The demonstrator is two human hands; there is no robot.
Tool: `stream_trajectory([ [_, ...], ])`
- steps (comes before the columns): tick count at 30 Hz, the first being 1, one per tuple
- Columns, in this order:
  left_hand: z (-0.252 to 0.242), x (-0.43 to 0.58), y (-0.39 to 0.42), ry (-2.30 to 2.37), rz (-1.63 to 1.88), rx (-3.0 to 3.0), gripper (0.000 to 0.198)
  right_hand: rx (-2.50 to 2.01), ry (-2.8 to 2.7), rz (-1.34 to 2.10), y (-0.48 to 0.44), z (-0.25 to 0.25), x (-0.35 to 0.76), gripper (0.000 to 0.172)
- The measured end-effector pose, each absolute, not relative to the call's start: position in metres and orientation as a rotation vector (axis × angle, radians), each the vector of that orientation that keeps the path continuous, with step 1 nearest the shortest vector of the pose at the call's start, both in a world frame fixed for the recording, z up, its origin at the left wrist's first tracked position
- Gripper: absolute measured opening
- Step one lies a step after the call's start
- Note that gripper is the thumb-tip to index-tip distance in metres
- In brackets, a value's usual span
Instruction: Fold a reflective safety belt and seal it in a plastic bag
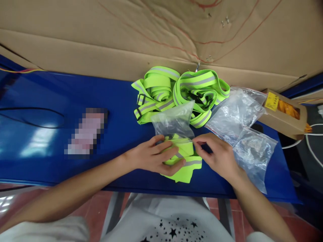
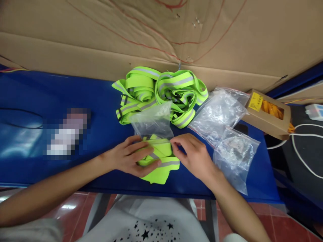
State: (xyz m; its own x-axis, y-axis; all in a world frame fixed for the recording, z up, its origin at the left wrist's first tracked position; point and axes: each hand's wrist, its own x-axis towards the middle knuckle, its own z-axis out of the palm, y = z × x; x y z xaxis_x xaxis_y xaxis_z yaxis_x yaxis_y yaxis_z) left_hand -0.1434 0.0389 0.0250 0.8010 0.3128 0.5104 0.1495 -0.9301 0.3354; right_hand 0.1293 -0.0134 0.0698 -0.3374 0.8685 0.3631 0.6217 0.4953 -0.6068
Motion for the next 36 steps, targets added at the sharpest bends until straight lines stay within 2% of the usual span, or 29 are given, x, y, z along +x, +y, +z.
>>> stream_trajectory([
  [5,0.018,-0.141,0.038,0.394,0.976,2.764,0.051,-1.171,-2.061,0.496,-0.013,0.078,0.128,0.015],
  [11,0.002,-0.144,0.029,0.597,0.996,2.491,0.043,-1.160,-1.759,0.881,-0.015,0.075,0.124,0.008],
  [16,0.014,-0.144,0.038,0.784,1.060,2.315,0.031,-1.167,-1.346,1.501,-0.021,0.063,0.111,0.060],
  [19,0.030,-0.137,0.044,0.818,1.029,2.207,0.032,-1.187,-1.267,1.588,-0.027,0.061,0.097,0.073],
  [25,0.044,-0.120,0.030,0.789,0.934,2.386,0.047,-1.317,-1.173,1.457,-0.028,0.056,0.084,0.064],
  [31,0.053,-0.124,0.016,0.487,0.842,2.477,0.064,-1.391,-1.194,1.365,-0.014,0.051,0.103,0.047],
  [36,0.075,-0.145,0.020,0.423,0.943,2.954,0.060,-1.570,-1.225,1.143,-0.007,0.061,0.116,0.049],
])
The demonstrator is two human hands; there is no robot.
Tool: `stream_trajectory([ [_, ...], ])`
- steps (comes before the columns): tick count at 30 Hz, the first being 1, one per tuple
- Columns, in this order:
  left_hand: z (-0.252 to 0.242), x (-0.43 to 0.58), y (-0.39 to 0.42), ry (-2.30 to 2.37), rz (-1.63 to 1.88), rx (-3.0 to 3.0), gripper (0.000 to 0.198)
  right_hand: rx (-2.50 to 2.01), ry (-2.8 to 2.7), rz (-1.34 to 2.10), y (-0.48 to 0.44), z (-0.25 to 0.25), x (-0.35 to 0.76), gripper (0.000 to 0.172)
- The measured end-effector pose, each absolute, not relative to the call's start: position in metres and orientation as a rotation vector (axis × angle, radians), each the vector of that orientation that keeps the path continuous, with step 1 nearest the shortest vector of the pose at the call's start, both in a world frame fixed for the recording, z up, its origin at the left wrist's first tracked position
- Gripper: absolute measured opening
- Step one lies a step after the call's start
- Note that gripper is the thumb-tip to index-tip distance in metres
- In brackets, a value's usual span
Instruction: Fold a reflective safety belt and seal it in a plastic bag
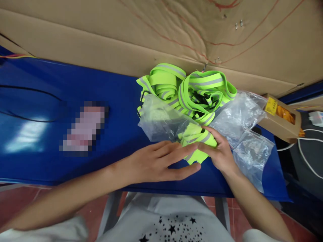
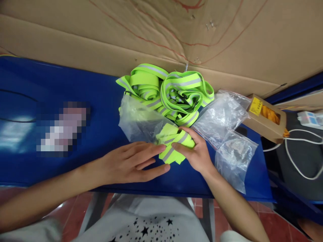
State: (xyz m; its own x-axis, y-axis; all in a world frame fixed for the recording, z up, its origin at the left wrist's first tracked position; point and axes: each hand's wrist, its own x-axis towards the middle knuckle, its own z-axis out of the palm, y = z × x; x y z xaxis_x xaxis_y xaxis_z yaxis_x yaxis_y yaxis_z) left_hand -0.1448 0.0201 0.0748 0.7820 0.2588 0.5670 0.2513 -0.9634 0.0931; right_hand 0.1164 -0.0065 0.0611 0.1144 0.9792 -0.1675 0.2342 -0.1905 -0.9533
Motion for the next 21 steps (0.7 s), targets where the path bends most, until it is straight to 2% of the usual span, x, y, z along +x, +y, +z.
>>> stream_trajectory([
  [3,0.081,-0.153,0.029,0.562,0.882,3.153,0.073,-1.590,-1.306,1.078,-0.006,0.062,0.116,0.048],
  [6,0.078,-0.154,0.039,0.708,0.585,3.162,0.099,-1.562,-1.435,1.074,-0.009,0.062,0.112,0.046],
  [8,0.073,-0.152,0.042,0.722,0.441,3.151,0.107,-1.521,-1.529,1.118,-0.012,0.064,0.109,0.044],
  [10,0.070,-0.149,0.042,0.698,0.409,3.148,0.103,-1.487,-1.616,1.141,-0.014,0.067,0.107,0.040],
  [14,0.069,-0.144,0.038,0.729,0.420,3.164,0.097,-1.514,-1.635,1.027,-0.016,0.072,0.103,0.047],
  [18,0.068,-0.141,0.037,0.850,0.408,3.162,0.094,-1.475,-1.763,0.819,-0.017,0.072,0.097,0.033],
  [21,0.063,-0.138,0.038,0.862,0.385,3.164,0.093,-1.362,-1.939,0.720,-0.018,0.070,0.095,0.037],
])
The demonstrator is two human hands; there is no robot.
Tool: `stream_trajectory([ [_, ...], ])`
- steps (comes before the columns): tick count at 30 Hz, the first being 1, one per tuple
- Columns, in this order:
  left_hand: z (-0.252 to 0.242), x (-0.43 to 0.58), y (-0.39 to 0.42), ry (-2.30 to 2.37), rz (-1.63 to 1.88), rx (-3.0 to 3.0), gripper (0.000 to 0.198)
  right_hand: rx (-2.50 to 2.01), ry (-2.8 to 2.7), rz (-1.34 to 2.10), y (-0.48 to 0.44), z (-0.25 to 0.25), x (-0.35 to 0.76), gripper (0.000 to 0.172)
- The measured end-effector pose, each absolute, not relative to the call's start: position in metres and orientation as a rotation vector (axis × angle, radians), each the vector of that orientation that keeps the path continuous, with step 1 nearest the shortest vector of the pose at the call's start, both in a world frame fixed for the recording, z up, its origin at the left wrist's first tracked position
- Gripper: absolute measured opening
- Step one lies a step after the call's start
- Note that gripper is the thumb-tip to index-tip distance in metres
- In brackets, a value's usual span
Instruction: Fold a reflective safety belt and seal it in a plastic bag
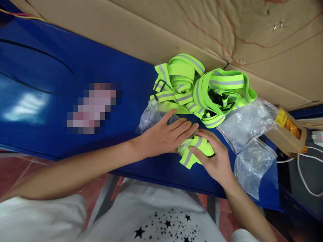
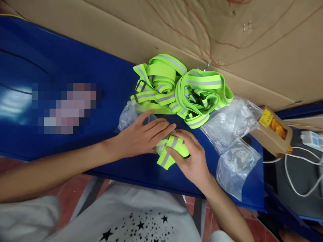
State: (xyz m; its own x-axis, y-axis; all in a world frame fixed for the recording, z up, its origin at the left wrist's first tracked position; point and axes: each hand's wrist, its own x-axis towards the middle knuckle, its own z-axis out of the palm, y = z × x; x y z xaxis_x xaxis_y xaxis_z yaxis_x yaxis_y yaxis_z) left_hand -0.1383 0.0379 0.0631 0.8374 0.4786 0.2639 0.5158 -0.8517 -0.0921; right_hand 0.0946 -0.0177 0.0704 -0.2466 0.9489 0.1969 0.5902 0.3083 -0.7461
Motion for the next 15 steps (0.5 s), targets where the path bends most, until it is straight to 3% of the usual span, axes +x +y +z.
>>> stream_trajectory([
  [3,0.059,-0.136,0.038,-0.809,-0.385,-2.855,0.091,-1.366,-2.066,0.652,-0.018,0.069,0.095,0.039],
  [7,0.058,-0.133,0.037,-0.808,-0.415,-2.864,0.081,-1.410,-2.012,0.622,-0.019,0.064,0.094,0.030],
  [12,0.059,-0.128,0.032,-0.816,-0.349,-2.959,0.093,-1.496,-1.738,0.652,-0.024,0.058,0.085,0.043],
  [15,0.061,-0.127,0.030,-0.842,-0.325,-3.008,0.097,-1.409,-1.770,0.615,-0.024,0.061,0.083,0.035],
])
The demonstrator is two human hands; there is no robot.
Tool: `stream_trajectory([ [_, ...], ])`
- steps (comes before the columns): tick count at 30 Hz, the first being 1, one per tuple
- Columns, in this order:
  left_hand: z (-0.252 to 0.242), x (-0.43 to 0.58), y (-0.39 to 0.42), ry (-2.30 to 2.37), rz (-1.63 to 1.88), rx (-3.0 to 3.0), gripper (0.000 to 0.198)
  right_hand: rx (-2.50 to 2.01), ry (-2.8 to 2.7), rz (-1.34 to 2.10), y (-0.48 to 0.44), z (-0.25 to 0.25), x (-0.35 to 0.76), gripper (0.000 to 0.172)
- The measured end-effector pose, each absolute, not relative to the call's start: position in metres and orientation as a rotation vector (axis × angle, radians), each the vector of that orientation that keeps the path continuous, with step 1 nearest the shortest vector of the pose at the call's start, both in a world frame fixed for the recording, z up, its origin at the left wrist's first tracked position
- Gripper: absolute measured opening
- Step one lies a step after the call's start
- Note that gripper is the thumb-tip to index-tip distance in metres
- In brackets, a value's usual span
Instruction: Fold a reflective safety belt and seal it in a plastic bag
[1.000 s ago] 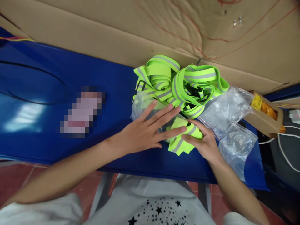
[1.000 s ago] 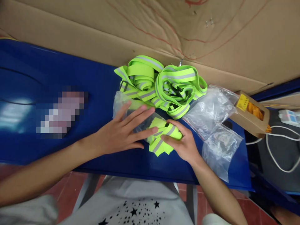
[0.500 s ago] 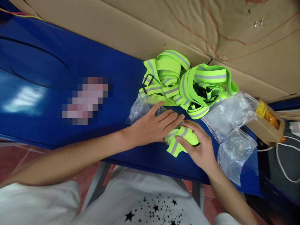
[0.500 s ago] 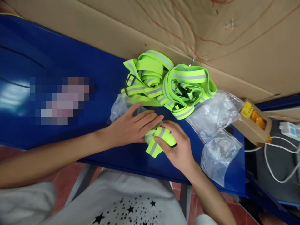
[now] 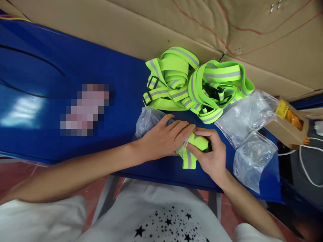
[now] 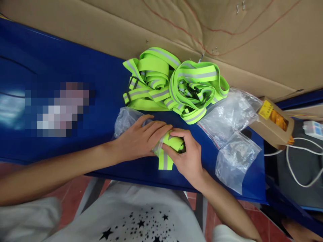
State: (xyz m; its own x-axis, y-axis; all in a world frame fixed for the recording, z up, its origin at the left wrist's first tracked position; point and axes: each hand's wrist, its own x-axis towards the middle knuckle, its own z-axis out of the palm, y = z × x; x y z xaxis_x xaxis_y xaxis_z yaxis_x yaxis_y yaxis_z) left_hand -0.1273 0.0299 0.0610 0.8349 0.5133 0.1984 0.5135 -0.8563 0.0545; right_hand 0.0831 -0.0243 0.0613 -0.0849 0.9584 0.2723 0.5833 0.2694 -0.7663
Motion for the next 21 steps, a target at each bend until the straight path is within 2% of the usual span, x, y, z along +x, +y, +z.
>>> stream_trajectory([
  [5,0.064,-0.130,0.032,-0.919,-0.409,-3.014,0.095,-1.263,-1.960,0.772,-0.019,0.074,0.089,0.040],
  [9,0.064,-0.125,0.028,-0.948,-0.406,-3.020,0.099,-1.357,-1.712,0.936,-0.016,0.073,0.092,0.030],
  [11,0.063,-0.120,0.023,-1.001,-0.398,-2.981,0.103,-1.418,-1.558,0.972,-0.015,0.068,0.091,0.030],
  [14,0.062,-0.114,0.016,-1.085,-0.365,-2.903,0.102,-1.456,-1.385,0.992,-0.013,0.062,0.085,0.034],
  [21,0.063,-0.109,0.014,-1.091,-0.254,-2.793,0.101,-1.477,-1.330,0.844,-0.008,0.055,0.070,0.026],
])
